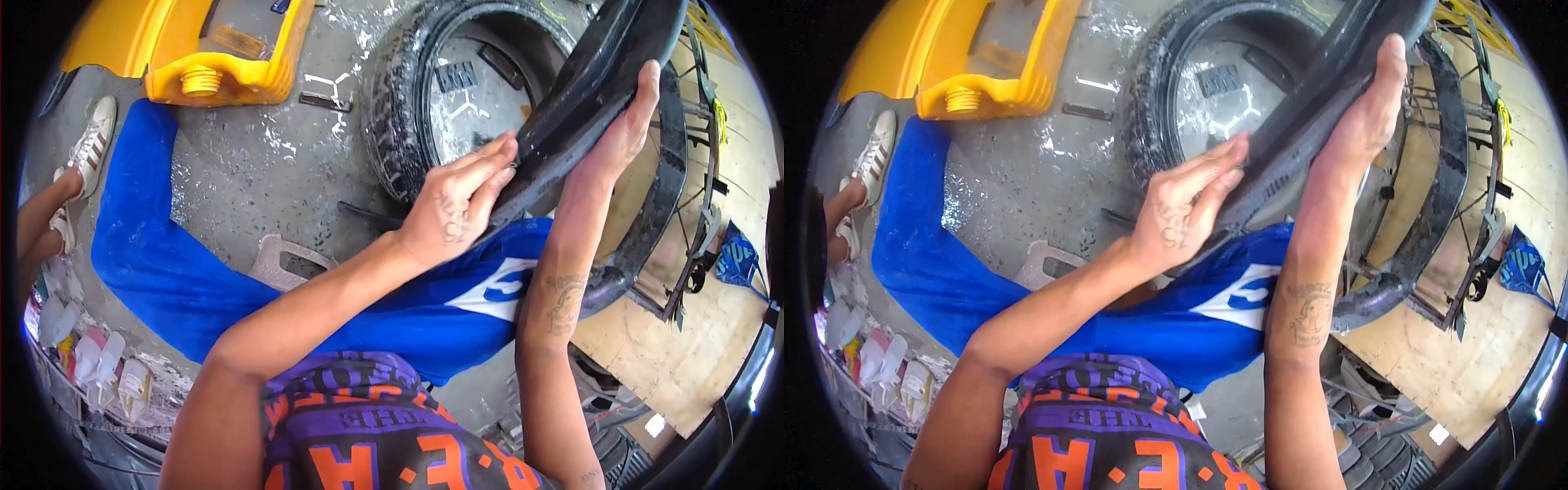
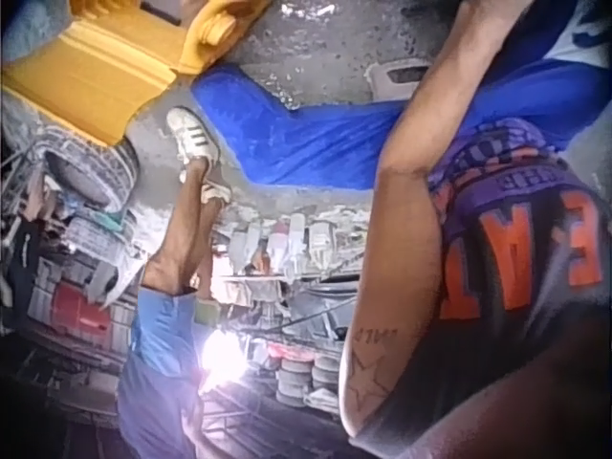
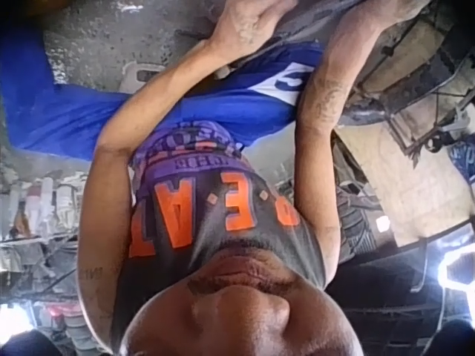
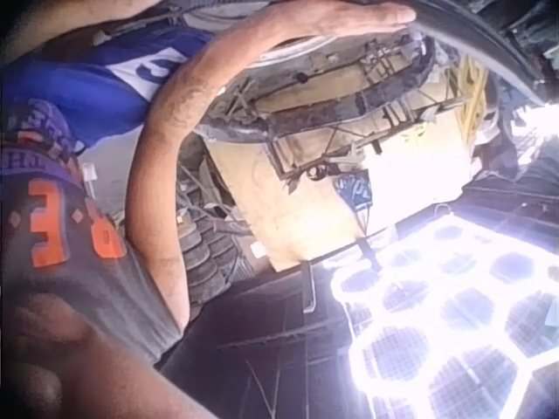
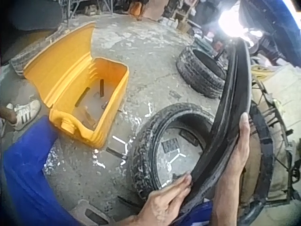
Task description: Patching a rubber tire inner tube or similar component by applying sealant and a patch.
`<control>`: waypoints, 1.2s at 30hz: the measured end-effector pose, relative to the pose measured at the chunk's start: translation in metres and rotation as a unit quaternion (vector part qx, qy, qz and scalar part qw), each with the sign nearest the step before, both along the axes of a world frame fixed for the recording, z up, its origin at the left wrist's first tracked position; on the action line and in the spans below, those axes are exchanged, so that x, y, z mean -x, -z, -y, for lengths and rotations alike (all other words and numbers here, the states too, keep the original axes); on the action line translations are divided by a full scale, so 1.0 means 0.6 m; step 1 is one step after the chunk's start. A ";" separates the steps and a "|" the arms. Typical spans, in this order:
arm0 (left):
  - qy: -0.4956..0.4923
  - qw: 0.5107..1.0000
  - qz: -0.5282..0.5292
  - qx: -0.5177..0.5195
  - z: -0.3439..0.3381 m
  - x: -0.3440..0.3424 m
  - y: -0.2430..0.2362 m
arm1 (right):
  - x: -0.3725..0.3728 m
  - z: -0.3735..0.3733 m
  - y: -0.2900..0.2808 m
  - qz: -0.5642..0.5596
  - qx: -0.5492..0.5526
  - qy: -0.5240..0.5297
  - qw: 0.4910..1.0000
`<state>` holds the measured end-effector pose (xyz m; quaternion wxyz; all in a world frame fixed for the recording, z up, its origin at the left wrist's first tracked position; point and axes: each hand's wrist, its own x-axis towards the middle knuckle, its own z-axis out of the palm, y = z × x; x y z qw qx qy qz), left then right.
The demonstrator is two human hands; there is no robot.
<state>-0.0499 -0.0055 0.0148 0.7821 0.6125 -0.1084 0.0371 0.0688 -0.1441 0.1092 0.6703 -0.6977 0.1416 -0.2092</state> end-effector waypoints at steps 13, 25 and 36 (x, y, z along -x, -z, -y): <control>-0.019 1.000 -0.011 -0.011 0.003 0.018 0.016 | -0.001 -0.001 0.005 0.030 -0.010 -0.028 0.999; -0.046 0.999 0.009 -0.028 -0.003 0.023 0.006 | 0.000 -0.006 -0.001 -0.002 -0.042 -0.025 0.999; -0.052 0.992 0.098 -0.055 -0.002 0.009 0.024 | 0.002 -0.010 0.007 0.034 -0.043 -0.018 0.998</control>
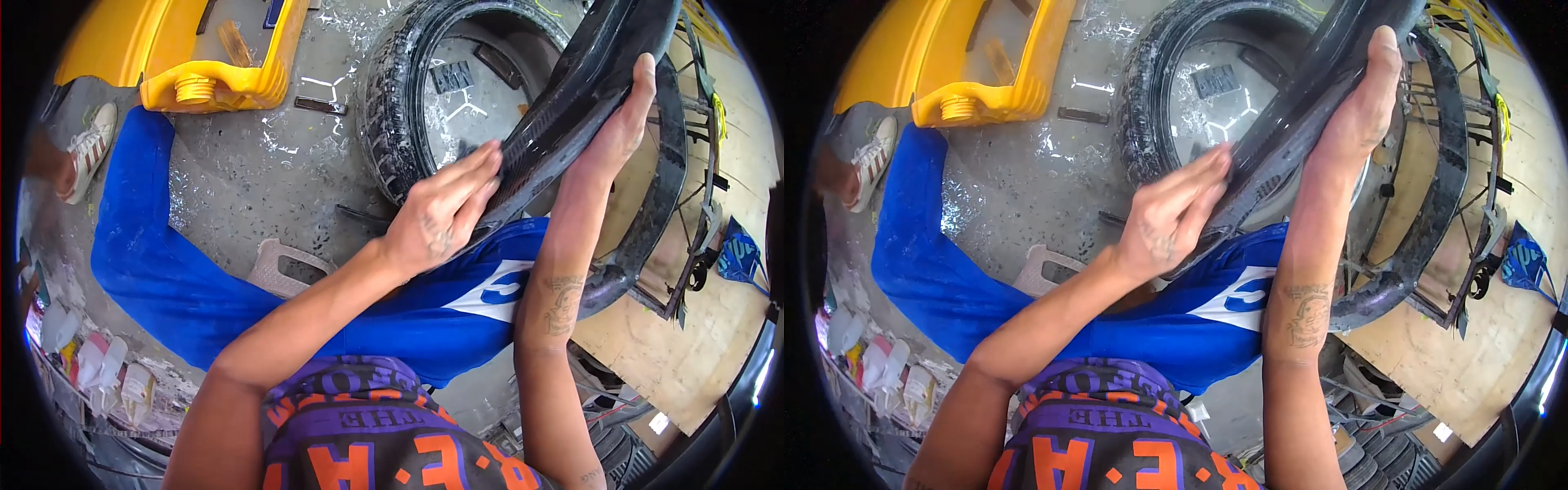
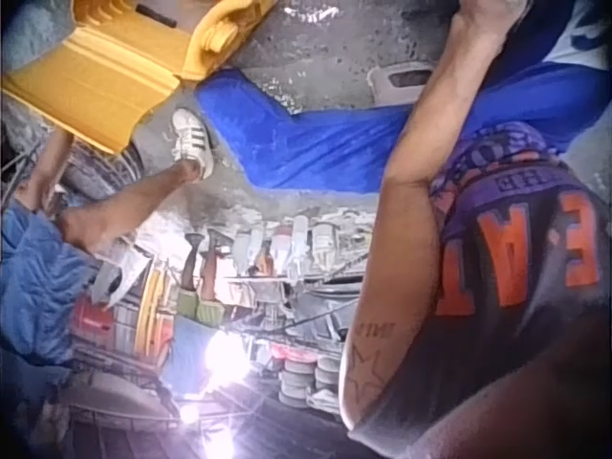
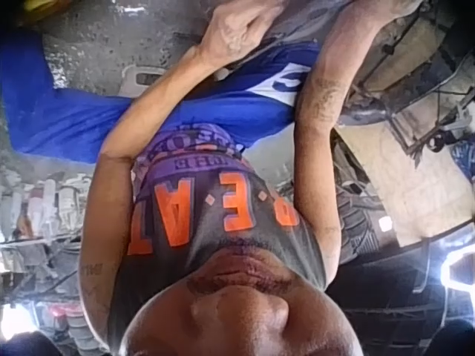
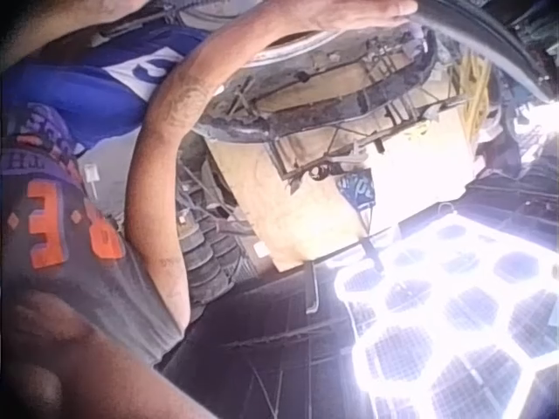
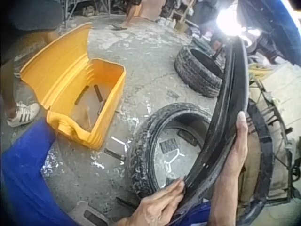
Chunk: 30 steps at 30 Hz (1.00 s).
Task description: Patching a rubber tire inner tube or similar component by applying sealant and a patch.
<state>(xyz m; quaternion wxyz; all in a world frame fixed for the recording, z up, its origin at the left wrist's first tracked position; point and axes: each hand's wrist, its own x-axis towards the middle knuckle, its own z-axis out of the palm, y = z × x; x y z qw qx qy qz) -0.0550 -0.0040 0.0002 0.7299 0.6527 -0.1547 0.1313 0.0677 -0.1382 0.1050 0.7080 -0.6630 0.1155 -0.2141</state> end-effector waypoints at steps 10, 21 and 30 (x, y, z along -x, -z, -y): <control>0.009 1.000 -0.017 0.004 -0.004 -0.008 -0.001 | 0.002 0.006 -0.004 -0.027 0.019 -0.038 0.999; 0.003 0.993 -0.119 0.018 -0.023 -0.003 -0.010 | -0.001 0.008 -0.005 -0.007 0.026 -0.009 1.000; 0.023 1.000 0.000 -0.016 -0.006 0.004 0.007 | 0.002 -0.002 -0.010 -0.012 -0.011 -0.015 1.000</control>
